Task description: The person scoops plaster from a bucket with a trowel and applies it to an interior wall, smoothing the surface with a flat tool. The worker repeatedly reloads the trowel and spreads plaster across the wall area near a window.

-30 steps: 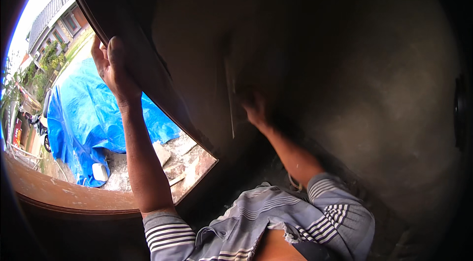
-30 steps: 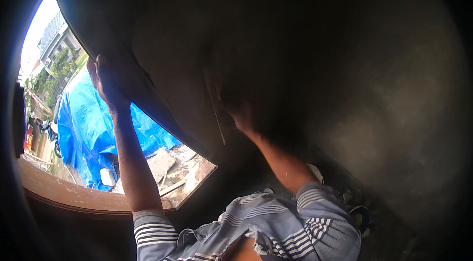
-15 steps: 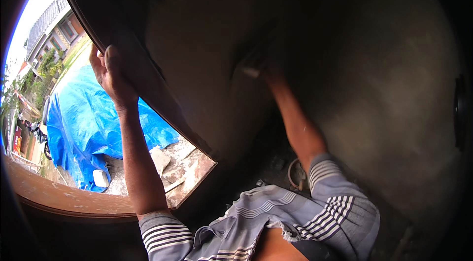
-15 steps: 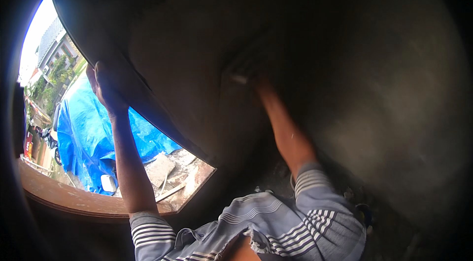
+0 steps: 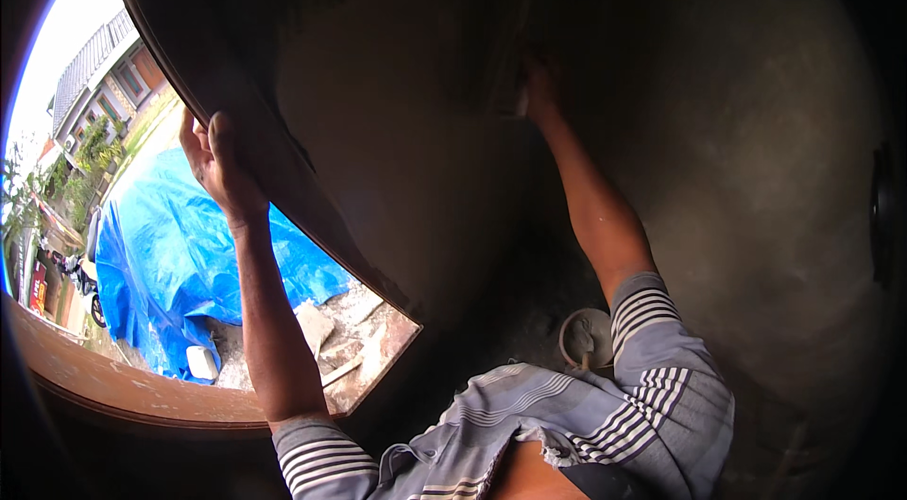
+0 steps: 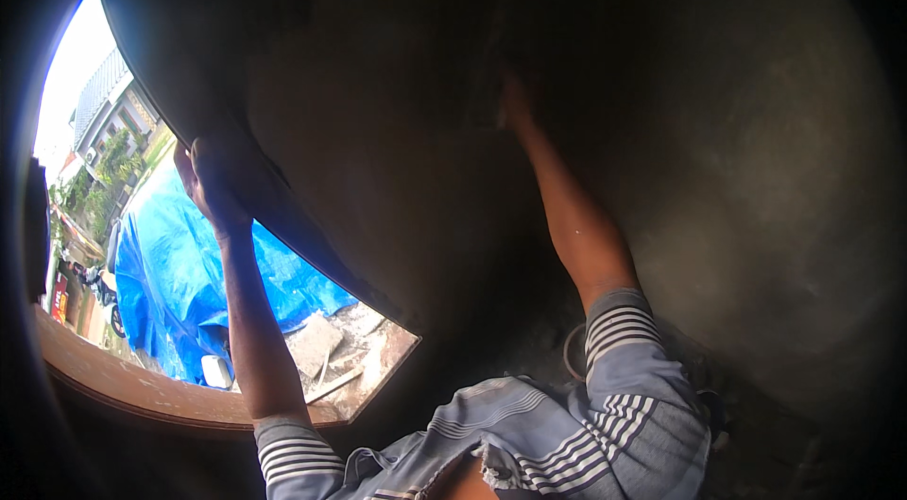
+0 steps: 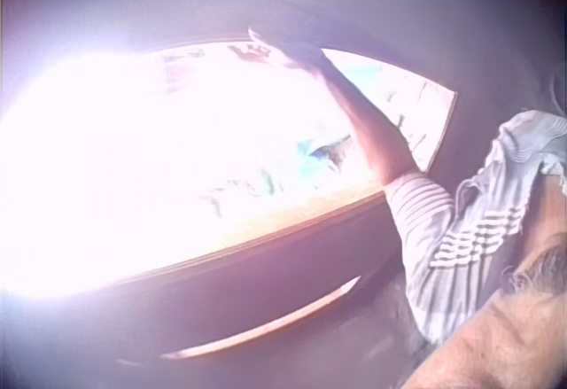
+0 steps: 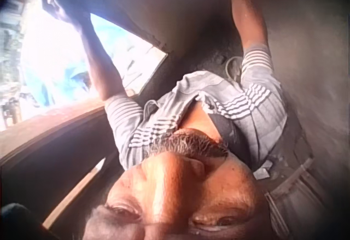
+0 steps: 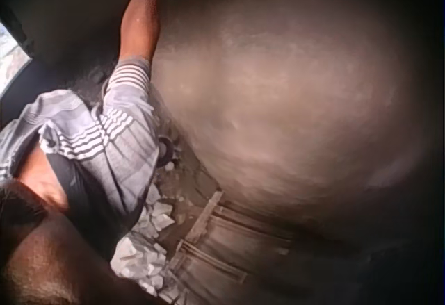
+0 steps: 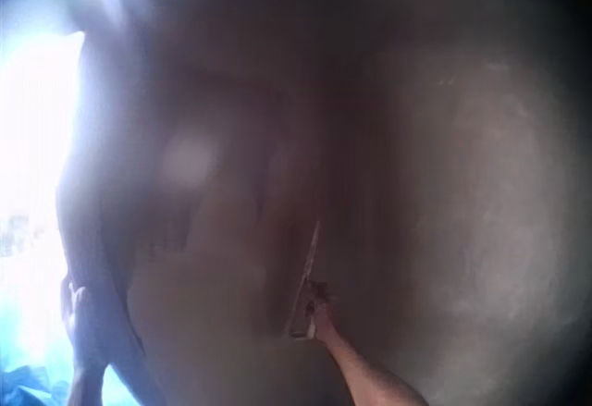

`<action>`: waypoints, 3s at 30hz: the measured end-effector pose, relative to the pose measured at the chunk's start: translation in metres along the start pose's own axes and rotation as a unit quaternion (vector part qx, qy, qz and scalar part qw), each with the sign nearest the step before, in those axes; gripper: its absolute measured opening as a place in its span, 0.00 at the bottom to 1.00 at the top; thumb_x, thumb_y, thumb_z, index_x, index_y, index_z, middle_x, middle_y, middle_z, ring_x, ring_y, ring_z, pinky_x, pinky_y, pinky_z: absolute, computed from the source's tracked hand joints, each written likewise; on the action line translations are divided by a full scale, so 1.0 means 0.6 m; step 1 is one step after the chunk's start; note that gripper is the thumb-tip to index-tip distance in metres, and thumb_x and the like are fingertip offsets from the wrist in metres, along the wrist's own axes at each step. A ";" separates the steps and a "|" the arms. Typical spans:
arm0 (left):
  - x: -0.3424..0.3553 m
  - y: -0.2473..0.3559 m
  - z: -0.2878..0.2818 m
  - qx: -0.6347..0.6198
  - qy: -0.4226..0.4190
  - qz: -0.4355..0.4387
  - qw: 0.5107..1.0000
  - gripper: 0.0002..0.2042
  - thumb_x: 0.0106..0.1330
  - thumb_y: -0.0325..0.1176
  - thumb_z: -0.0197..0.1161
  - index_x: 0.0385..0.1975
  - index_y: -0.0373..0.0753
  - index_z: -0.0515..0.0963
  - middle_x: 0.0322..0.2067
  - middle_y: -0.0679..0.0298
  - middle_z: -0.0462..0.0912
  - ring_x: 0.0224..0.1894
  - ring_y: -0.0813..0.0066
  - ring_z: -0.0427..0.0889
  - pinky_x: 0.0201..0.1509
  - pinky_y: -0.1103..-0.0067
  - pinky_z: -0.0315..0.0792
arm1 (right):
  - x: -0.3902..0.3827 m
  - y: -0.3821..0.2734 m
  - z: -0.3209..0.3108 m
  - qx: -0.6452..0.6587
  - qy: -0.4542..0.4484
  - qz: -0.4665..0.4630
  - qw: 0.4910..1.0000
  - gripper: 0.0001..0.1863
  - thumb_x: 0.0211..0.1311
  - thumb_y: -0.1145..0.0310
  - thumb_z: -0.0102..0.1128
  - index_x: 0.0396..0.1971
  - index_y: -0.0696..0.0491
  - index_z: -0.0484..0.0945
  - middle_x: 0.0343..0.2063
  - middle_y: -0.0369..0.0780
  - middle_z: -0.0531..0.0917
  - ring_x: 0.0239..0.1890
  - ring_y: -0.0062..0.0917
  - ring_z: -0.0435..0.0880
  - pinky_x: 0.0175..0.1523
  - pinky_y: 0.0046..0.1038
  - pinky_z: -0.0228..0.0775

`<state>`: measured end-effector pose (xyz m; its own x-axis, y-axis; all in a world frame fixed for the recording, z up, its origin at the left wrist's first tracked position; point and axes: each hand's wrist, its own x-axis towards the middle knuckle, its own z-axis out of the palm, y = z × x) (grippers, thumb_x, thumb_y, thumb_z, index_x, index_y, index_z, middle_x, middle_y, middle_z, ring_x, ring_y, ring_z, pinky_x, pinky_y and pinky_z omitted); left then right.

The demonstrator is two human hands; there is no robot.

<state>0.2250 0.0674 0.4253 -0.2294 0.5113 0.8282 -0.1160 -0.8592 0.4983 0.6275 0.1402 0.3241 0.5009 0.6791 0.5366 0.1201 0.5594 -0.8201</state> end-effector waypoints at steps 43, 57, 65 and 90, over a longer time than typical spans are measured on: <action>0.006 -0.019 -0.028 -0.007 0.006 0.002 1.000 0.26 0.67 0.42 0.57 0.61 0.37 0.59 0.48 0.58 0.74 0.50 0.71 0.73 0.56 0.75 0.67 | 0.078 -0.199 0.086 -0.225 -0.007 -0.249 0.942 0.21 0.66 0.59 0.50 0.56 0.53 0.71 0.49 0.39 0.77 0.52 0.31 0.75 0.57 0.34 0.67; 0.002 -0.012 -0.018 0.159 0.020 0.050 0.986 0.29 0.68 0.49 0.50 0.60 0.32 0.60 0.54 0.56 0.67 0.57 0.66 0.67 0.62 0.70 0.59 | -0.139 -0.019 0.092 -0.187 -0.003 -0.312 0.932 0.22 0.55 0.69 0.66 0.50 0.57 0.73 0.43 0.46 0.81 0.47 0.35 0.81 0.52 0.32 0.73; 0.004 -0.009 -0.035 0.145 0.006 0.065 0.987 0.24 0.71 0.44 0.45 0.59 0.33 0.62 0.50 0.58 0.69 0.51 0.70 0.70 0.56 0.72 0.64 | 0.110 -0.065 0.041 -0.253 0.052 -0.298 0.919 0.21 0.56 0.71 0.64 0.50 0.56 0.73 0.46 0.46 0.79 0.49 0.33 0.79 0.54 0.31 0.71; -0.019 0.007 -0.008 0.083 -0.005 0.025 0.996 0.30 0.65 0.42 0.58 0.62 0.36 0.57 0.46 0.56 0.72 0.46 0.73 0.73 0.49 0.77 0.68 | -0.104 0.001 0.164 0.435 -0.180 0.075 0.879 0.23 0.69 0.67 0.46 0.61 0.59 0.61 0.58 0.44 0.71 0.59 0.33 0.71 0.66 0.34 0.58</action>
<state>0.2225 0.0578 0.4164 -0.2205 0.4686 0.8555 0.0565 -0.8694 0.4908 0.5118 0.1447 0.3098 0.1338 0.7945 0.5924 -0.7035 0.4971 -0.5078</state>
